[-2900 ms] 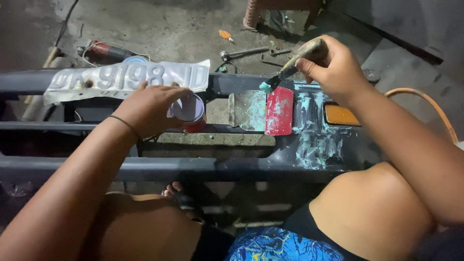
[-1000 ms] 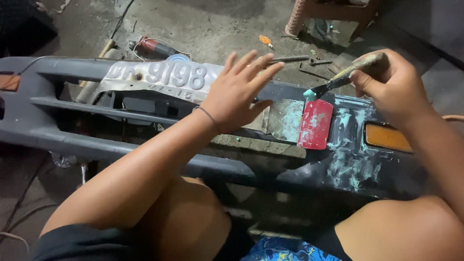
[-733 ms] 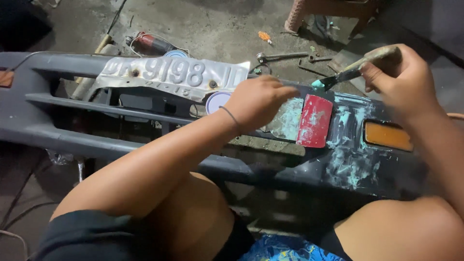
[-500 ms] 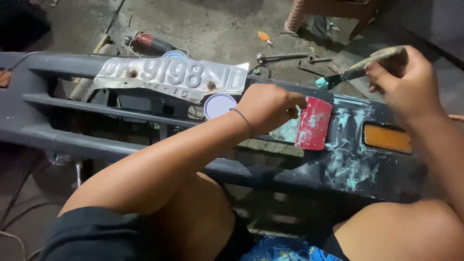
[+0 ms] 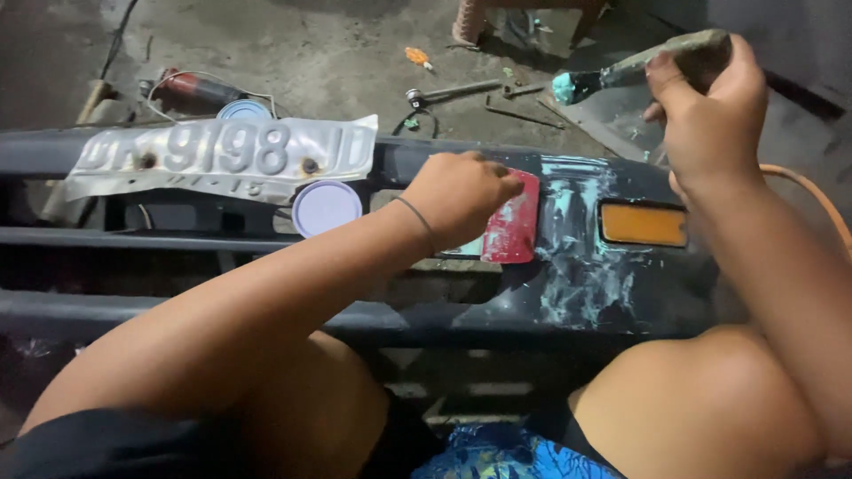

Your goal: The person applies a teal-colored body filler to a dark metal part using a red plastic spreader. They scoop the filler from a container and spread it evenly across the surface of the part.

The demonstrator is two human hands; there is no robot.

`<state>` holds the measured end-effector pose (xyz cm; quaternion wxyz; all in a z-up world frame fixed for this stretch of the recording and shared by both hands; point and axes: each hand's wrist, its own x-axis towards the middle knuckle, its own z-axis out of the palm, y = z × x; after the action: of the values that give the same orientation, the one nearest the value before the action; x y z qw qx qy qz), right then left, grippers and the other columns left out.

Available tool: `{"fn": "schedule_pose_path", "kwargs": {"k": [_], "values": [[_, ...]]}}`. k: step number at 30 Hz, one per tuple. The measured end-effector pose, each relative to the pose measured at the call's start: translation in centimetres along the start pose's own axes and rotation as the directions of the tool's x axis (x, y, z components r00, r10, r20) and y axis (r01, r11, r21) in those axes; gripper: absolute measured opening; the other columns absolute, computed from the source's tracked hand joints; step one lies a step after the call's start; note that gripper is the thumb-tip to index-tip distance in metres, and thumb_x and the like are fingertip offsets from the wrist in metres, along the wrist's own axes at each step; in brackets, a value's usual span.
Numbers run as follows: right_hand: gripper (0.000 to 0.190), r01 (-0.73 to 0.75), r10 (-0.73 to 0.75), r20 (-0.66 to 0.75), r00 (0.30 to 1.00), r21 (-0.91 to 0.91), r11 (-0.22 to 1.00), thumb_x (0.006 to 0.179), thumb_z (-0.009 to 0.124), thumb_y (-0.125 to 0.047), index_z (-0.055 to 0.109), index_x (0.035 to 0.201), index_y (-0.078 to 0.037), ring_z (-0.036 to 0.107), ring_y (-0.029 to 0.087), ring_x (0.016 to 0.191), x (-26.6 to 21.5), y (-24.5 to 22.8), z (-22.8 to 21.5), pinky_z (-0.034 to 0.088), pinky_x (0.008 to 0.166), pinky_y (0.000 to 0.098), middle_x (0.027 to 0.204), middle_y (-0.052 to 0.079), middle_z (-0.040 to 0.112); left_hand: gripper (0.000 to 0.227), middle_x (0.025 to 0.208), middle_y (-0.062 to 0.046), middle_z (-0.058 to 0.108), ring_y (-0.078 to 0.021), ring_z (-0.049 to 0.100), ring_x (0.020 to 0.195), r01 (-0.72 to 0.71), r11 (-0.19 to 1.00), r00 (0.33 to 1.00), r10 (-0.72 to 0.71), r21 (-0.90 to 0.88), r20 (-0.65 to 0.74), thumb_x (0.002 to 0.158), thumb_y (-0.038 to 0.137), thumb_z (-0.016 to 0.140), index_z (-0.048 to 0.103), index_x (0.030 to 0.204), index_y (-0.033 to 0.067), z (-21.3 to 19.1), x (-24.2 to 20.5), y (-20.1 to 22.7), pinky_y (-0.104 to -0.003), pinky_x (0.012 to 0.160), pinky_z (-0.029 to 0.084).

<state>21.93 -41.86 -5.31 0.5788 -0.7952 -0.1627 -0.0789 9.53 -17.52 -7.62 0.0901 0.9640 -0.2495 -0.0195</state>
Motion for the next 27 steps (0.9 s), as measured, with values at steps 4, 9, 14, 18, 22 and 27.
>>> {"fn": "schedule_pose_path", "kwargs": {"k": [4,9,14,18,22,27], "values": [[0.015,0.045,-0.045,0.002,0.999,-0.001,0.999,0.117,0.069,-0.007,0.055,0.118,-0.007,0.059,0.017,0.094,-0.2,-0.6,-0.7,0.057,0.07,0.026,0.11,0.006,0.061,0.032,0.1,-0.006,0.073,-0.0318,0.067,0.085,-0.033,0.995,0.999,0.032,0.096,0.006,0.095,0.008,0.056,0.065,0.123,0.0188,2.2,2.7,0.7,-0.042,0.054,0.054],[0.016,0.018,-0.018,0.008,1.0,-0.002,1.0,0.119,0.069,-0.011,0.054,0.114,-0.009,0.057,0.015,0.074,-0.3,-0.9,-1.0,0.055,0.07,0.0273,0.106,0.004,0.062,0.028,0.12,-0.001,0.071,-0.033,0.059,0.124,-0.386,0.916,0.922,0.379,0.109,0.086,0.104,0.039,0.051,0.072,0.113,0.0229,3.6,4.9,2.0,-0.063,0.117,0.035],[0.016,0.015,-0.015,0.006,1.0,0.042,0.999,0.118,0.068,-0.011,0.052,0.115,-0.009,0.057,0.015,0.075,0.0,-0.5,-1.1,0.054,0.07,0.0282,0.105,0.005,0.061,0.025,0.126,0.002,0.068,-0.0301,0.056,0.123,-0.385,0.874,0.923,0.371,0.297,0.105,0.094,0.034,0.065,0.071,0.118,0.0301,6.0,4.9,2.2,-0.07,0.114,0.036],[0.018,-0.042,0.042,-0.01,0.999,-0.001,0.999,0.118,0.07,-0.01,0.053,0.112,-0.01,0.056,0.014,0.076,-0.2,-1.5,-0.4,0.054,0.069,0.0266,0.101,0.003,0.06,0.042,0.147,-0.007,0.053,-0.0351,0.044,0.138,-0.387,0.839,0.921,0.33,0.383,0.207,0.087,0.037,0.07,0.066,0.129,0.034,4.9,4.5,2.0,-0.074,0.116,0.027],[0.021,-0.01,0.01,-0.004,1.0,0.056,0.998,0.119,0.072,-0.007,0.052,0.114,-0.009,0.057,0.013,0.075,0.5,0.4,-0.2,0.055,0.067,0.0243,0.105,0.005,0.061,0.019,0.122,-0.001,0.066,-0.0315,0.052,0.127,-0.352,0.859,0.924,0.382,0.373,-0.007,0.092,0.032,0.068,0.076,0.109,0.0309,6.1,5.0,2.1,-0.073,0.116,0.031],[0.026,0.019,-0.015,-0.053,0.998,0.081,0.997,0.122,0.075,-0.007,0.05,0.119,-0.013,0.061,0.014,0.089,1.8,3.5,-1.1,0.057,0.064,0.0246,0.113,0.004,0.062,0.013,0.084,0.001,0.073,-0.0298,0.068,0.09,-0.381,0.863,0.87,0.456,0.332,-0.186,0.091,0.034,0.069,0.076,0.082,0.027,4.8,5.1,1.9,-0.078,0.116,0.024]]}}
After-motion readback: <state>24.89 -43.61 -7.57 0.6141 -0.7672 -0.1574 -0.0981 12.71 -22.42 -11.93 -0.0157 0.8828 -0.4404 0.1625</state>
